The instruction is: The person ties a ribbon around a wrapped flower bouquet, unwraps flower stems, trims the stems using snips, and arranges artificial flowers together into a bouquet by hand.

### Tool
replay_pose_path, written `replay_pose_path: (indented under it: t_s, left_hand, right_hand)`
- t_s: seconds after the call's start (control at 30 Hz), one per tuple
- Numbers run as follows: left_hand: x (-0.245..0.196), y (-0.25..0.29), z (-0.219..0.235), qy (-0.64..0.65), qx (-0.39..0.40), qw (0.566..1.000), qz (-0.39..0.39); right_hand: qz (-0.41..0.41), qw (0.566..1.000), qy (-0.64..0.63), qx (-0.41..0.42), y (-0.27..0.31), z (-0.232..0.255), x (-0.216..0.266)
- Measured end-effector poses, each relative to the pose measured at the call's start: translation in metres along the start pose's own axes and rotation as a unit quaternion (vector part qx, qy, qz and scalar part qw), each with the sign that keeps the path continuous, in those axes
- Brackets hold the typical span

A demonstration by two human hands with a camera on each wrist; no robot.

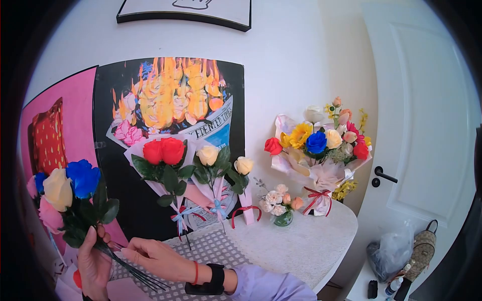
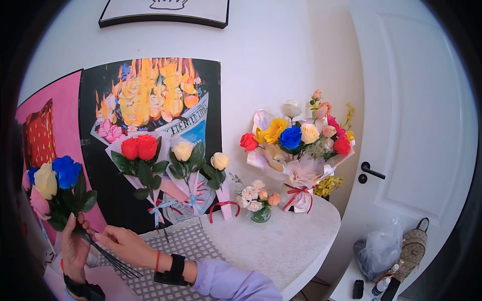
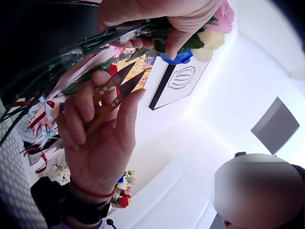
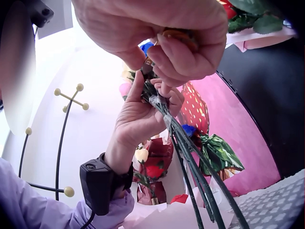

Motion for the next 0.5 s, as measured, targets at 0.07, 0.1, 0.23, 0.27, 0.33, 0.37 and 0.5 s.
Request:
replay_pose_path:
  t_s: [0.07,0.1,0.23,0.27,0.33,0.37,0.5]
  left_hand:
    - [-0.0024,0.0002,-0.0028,0.001,-0.002,1.000,-0.002]
    - [-0.0023,-0.0001,-0.0052,-0.002,0.001,1.000,-0.002]
    - [-0.0052,-0.0009,-0.0017,-0.012,0.001,1.000,-0.003]
    - [-0.0044,-0.0011,-0.0027,-0.011,0.001,1.000,-0.002]
    - [-0.0025,-0.0011,-0.0001,-0.007,-0.049,0.999,-0.020]
    - [-0.0032,-0.0010,0.0003,-0.007,-0.049,0.999,-0.021]
    - [-0.0043,-0.0004,0.0005,-0.025,-0.028,0.999,-0.005]
  right_hand:
    - [0.008,1.000,-0.006,-0.005,0.0000,-0.0010,-0.0001]
    - [0.007,1.000,-0.005,-0.004,0.0007,0.0008,0.0006]
    - [0.019,1.000,-0.013,-0.015,0.0000,0.0006,-0.0009]
    - [0.023,1.000,-0.013,-0.015,-0.0003,0.0002,-0.0018]
    - [0.028,0.999,-0.015,-0.014,0.0013,0.0002,-0.0028]
    - [0.032,0.999,-0.018,-0.014,0.0012,-0.0002,-0.0019]
    - [0.008,1.000,-0.020,-0.004,-0.0004,-0.0025,-0.0050]
Point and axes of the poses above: each hand's wrist, its own y-axis away from the middle knuckle, its own z-axis out of the back of the hand, x = y × z, the point moved 5 cm from there along -y, towards the middle knuckle, and after that the axes turned 5 degrees about y, right-handed, at the moved point
